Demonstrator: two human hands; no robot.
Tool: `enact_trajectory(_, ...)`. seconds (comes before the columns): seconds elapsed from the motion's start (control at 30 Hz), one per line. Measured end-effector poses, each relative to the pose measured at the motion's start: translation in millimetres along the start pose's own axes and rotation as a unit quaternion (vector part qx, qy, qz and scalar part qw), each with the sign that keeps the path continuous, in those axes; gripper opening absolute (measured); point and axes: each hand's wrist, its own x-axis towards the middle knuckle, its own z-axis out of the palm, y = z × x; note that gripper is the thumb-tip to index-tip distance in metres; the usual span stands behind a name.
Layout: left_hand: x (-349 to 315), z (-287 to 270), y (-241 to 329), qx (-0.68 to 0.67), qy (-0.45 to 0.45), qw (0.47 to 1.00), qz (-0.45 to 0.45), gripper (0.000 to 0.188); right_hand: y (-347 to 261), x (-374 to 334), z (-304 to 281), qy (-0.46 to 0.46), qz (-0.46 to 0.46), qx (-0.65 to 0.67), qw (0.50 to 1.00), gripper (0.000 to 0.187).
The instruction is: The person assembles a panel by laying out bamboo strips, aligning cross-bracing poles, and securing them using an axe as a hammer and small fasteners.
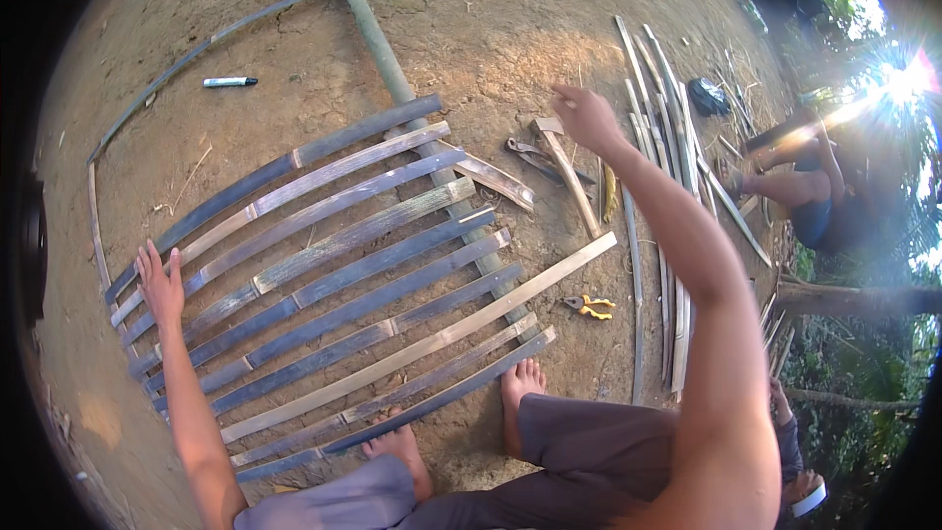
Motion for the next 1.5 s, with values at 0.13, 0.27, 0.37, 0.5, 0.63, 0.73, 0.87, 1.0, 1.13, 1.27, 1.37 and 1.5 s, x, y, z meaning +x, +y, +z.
enact_trajectory(0.13,11,-35,15,0.021,0.044,0.998,0.034,0.080,16,-89,-51,-0.193,-0.029,-0.144,0.970,0.038)
enact_trajectory(0.27,2,-103,119,-0.090,0.095,0.970,0.203,0.061,12,-151,-29,-0.196,-0.073,-0.140,0.968,0.041)
enact_trajectory(0.37,-58,-187,252,-0.212,-0.053,0.912,0.348,0.045,24,-169,10,-0.090,-0.077,-0.041,0.992,0.044)
enact_trajectory(0.5,-115,-188,340,-0.185,-0.160,0.846,0.473,0.041,-2,-148,67,-0.043,-0.095,-0.001,0.995,0.047)
enact_trajectory(0.63,-117,-150,413,-0.098,-0.092,0.871,0.473,0.045,-11,-130,90,-0.048,-0.110,0.007,0.993,0.051)
enact_trajectory(0.73,-117,-132,447,-0.092,-0.086,0.899,0.419,0.043,-7,-125,97,-0.044,-0.118,0.006,0.992,0.050)
enact_trajectory(0.87,-117,-114,466,-0.072,-0.085,0.915,0.387,0.033,0,-122,100,-0.037,-0.133,0.013,0.990,0.048)
enact_trajectory(1.0,-108,-103,469,-0.052,-0.068,0.919,0.384,0.021,4,-119,100,-0.036,-0.134,0.034,0.990,0.046)
enact_trajectory(1.13,-105,-109,470,-0.087,-0.085,0.917,0.380,0.025,10,-119,108,-0.001,-0.140,0.051,0.989,0.044)
enact_trajectory(1.27,-109,-117,469,-0.094,-0.079,0.925,0.361,0.028,4,-112,113,0.000,-0.134,0.057,0.989,0.043)
enact_trajectory(1.37,-108,-118,469,-0.085,-0.084,0.923,0.365,0.030,-1,-106,114,-0.009,-0.121,0.062,0.991,0.044)
enact_trajectory(1.5,-106,-117,468,-0.085,-0.089,0.923,0.365,0.033,-6,-97,117,0.000,-0.119,0.055,0.991,0.045)
